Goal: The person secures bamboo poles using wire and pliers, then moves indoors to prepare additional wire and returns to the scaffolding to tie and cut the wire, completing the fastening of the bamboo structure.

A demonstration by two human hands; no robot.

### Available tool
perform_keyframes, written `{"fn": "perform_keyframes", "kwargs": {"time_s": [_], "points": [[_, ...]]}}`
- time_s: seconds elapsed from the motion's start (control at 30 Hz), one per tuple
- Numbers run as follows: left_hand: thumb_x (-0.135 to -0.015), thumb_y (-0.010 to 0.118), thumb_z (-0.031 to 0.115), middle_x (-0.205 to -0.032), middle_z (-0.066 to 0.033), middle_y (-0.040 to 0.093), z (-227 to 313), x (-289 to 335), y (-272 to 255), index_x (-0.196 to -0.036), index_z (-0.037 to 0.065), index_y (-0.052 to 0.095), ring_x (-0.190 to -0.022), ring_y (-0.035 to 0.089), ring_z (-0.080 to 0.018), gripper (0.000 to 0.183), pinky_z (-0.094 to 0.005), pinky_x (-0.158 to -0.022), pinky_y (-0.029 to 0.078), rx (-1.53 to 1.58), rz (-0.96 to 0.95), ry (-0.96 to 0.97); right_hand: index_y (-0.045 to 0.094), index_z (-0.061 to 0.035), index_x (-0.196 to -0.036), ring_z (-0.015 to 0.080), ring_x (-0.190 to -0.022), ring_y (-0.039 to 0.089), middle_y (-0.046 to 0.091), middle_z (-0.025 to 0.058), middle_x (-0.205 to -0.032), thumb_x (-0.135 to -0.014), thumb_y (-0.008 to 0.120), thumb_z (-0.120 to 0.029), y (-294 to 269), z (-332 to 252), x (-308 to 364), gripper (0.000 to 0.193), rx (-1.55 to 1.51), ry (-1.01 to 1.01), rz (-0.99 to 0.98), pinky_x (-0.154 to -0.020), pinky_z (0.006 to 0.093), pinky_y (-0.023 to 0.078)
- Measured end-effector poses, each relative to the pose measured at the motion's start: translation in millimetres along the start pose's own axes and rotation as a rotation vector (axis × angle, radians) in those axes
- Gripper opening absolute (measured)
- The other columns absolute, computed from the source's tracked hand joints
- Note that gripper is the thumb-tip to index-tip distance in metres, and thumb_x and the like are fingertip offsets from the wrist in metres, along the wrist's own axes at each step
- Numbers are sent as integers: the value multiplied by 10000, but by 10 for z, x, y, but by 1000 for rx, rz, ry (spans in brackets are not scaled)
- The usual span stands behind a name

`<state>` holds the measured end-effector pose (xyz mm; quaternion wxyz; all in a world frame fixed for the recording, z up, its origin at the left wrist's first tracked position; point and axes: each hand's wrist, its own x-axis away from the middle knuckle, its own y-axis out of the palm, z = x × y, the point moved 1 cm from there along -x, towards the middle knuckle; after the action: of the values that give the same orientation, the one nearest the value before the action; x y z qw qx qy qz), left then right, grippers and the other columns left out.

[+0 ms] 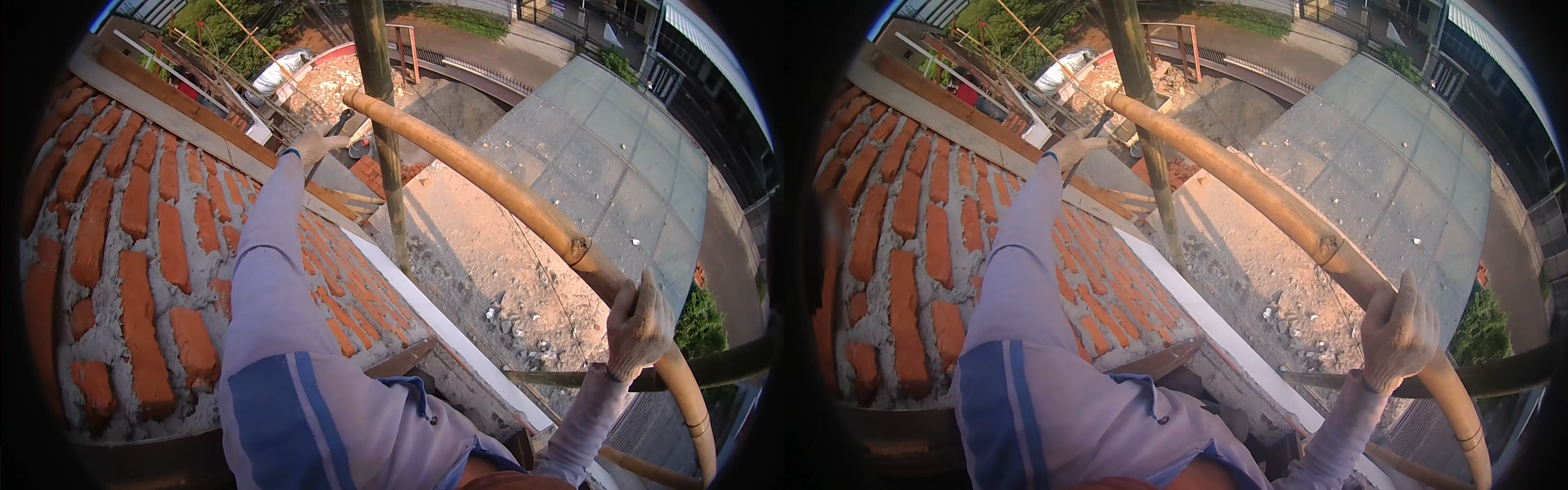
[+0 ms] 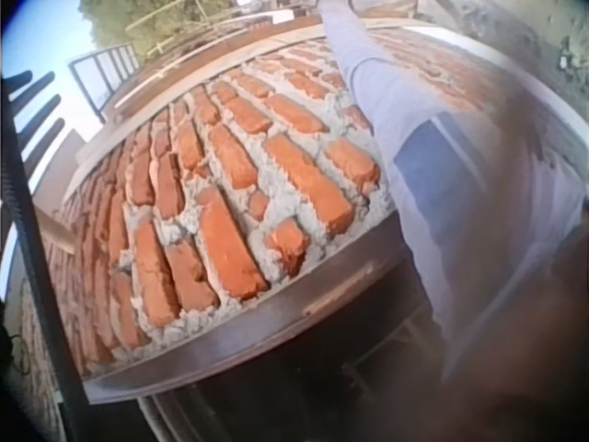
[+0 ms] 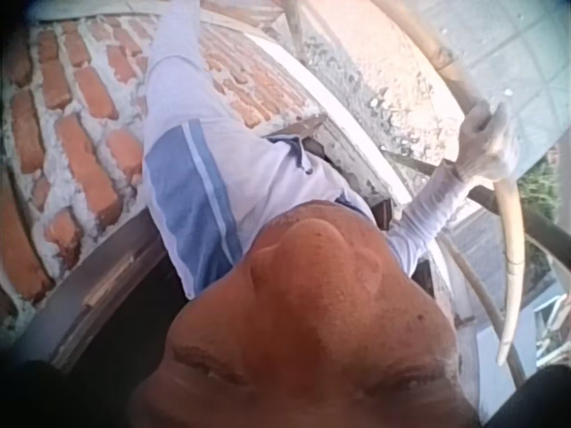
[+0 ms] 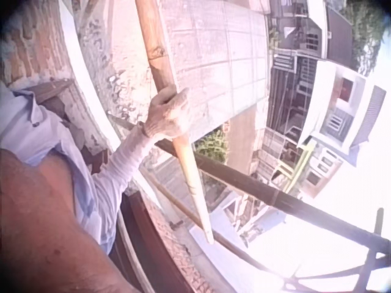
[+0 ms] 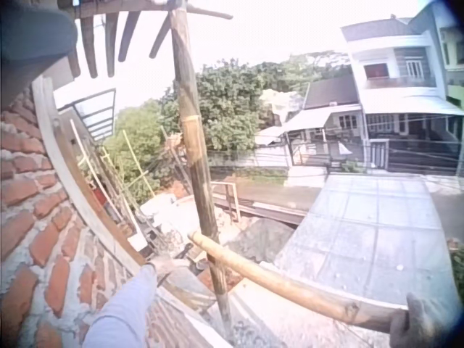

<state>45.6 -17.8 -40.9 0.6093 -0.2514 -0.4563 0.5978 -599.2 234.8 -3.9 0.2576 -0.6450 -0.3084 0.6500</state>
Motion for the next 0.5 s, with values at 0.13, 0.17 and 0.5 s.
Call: {"fn": "perform_keyframes", "kwargs": {"time_s": [0.13,0.17,0.5], "points": [[-829,800,522,-978,-140,683,-46,-24,-25,-1425,-117,449,-793,649,-192,942,-355,-688,525,277,-134,-78,725,-14,-1106,323,-742,709,736,128,-856,-849,722,-100,-4,-19,-22,270,20,-1,3,-704,422,551],[-825,818,505,-922,-113,674,-35,-6,-27,-1403,-116,464,-734,626,-165,919,-337,-626,506,361,-159,-84,727,-14,-1105,323,-740,708,736,128,-855,-848,720,-97,-6,-27,-29,270,9,-5,8,-703,422,550],[-876,817,357,-820,-43,660,180,171,44,-1060,34,665,-670,565,-93,402,-281,-540,380,488,-166,-59,735,-12,-1106,320,-730,703,735,131,-851,-858,702,-90,-12,-55,-40,263,-6,1,12,-705,422,549]]}}
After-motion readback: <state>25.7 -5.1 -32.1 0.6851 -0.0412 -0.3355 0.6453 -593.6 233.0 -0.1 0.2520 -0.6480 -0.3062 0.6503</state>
